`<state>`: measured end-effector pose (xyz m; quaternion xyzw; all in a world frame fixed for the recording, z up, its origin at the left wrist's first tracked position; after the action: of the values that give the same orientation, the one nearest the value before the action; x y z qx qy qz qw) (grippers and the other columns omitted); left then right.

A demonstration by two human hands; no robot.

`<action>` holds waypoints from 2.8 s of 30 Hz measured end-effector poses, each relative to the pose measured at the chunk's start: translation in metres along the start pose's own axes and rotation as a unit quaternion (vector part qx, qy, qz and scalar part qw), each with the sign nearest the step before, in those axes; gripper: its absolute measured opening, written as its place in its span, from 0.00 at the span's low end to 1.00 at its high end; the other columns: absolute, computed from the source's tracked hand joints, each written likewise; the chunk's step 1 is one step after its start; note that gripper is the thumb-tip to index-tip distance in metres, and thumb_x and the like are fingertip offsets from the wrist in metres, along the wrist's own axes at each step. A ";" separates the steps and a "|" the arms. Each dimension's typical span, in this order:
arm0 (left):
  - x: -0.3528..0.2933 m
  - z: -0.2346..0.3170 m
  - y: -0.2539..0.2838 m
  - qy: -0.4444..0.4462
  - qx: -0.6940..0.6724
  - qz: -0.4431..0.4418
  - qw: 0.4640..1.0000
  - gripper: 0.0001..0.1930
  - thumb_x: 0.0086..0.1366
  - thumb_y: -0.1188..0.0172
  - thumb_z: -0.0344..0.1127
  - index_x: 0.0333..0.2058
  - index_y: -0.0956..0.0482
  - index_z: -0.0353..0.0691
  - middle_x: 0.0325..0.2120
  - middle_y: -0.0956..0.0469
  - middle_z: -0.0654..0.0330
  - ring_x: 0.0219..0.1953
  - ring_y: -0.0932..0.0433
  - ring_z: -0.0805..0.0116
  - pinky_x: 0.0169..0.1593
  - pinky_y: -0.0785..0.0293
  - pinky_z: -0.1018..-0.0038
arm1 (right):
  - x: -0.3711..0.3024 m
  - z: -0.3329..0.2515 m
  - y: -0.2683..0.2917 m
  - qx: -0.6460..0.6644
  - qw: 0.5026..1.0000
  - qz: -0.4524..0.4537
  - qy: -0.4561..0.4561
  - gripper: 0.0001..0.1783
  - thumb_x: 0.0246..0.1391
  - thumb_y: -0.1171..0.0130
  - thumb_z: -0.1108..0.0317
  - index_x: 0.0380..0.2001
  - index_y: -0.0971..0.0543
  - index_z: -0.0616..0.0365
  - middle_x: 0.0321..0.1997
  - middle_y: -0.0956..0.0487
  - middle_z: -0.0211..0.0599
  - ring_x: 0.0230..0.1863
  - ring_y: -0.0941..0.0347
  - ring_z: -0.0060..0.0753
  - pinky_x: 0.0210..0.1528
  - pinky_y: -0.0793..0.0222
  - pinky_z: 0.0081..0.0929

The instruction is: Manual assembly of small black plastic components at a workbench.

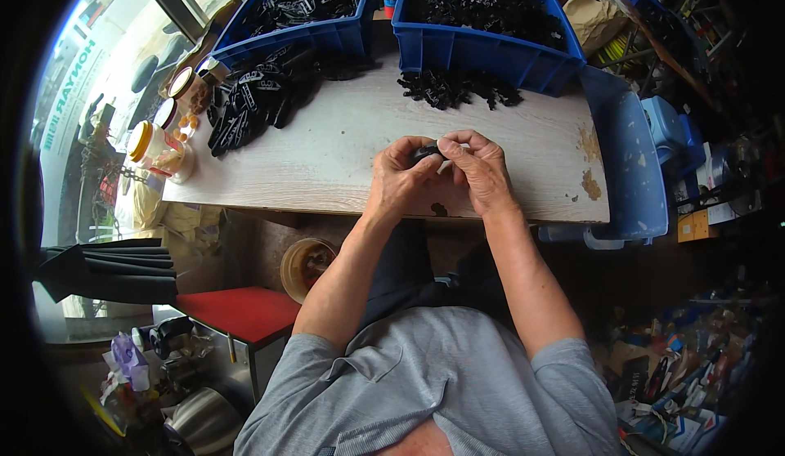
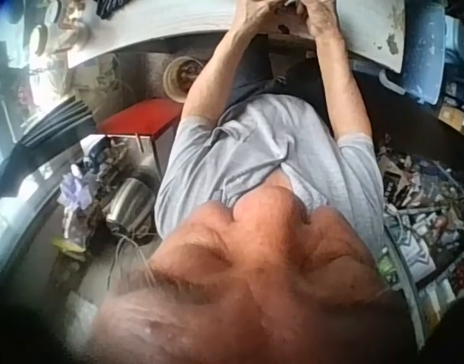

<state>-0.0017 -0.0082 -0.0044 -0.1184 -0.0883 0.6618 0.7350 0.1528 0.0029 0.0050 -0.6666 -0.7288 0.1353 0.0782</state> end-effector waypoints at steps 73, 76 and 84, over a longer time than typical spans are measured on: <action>0.065 0.034 0.102 -0.300 0.709 0.116 0.627 0.13 0.60 0.38 0.42 0.40 0.19 0.42 0.42 0.22 0.56 0.55 0.31 0.49 0.60 0.43 0.47 | 0.022 -0.055 0.116 -0.025 0.922 0.384 -0.045 0.15 0.52 0.33 0.59 0.35 0.22 0.58 0.09 0.39 0.28 0.12 0.35 0.26 0.26 0.18 0.39; 0.064 0.030 0.105 -0.339 0.694 0.125 0.623 0.12 0.61 0.38 0.44 0.37 0.18 0.43 0.45 0.23 0.55 0.59 0.34 0.47 0.64 0.48 0.42 | 0.032 -0.051 0.096 -0.074 0.942 0.321 -0.068 0.12 0.51 0.32 0.61 0.32 0.20 0.57 0.10 0.37 0.27 0.12 0.36 0.24 0.23 0.19 0.35; 0.045 0.032 0.091 -0.332 0.706 0.085 0.619 0.16 0.59 0.36 0.46 0.43 0.19 0.45 0.50 0.27 0.52 0.64 0.40 0.42 0.67 0.54 0.39 | 0.064 -0.045 0.059 -0.279 0.922 0.249 -0.104 0.14 0.50 0.31 0.61 0.34 0.19 0.61 0.16 0.28 0.30 0.12 0.34 0.22 0.16 0.28 0.26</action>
<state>-0.0928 0.0468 -0.0018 0.6582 0.1787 0.5737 0.4535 0.2158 0.0754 0.0256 -0.8034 -0.5518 0.0103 -0.2237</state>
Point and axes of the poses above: each hand's wrist, its own x-axis towards the middle knuckle, its own y-axis out of the back of the hand, z = x × y, the point moved 1 cm from there along x, towards the middle knuckle
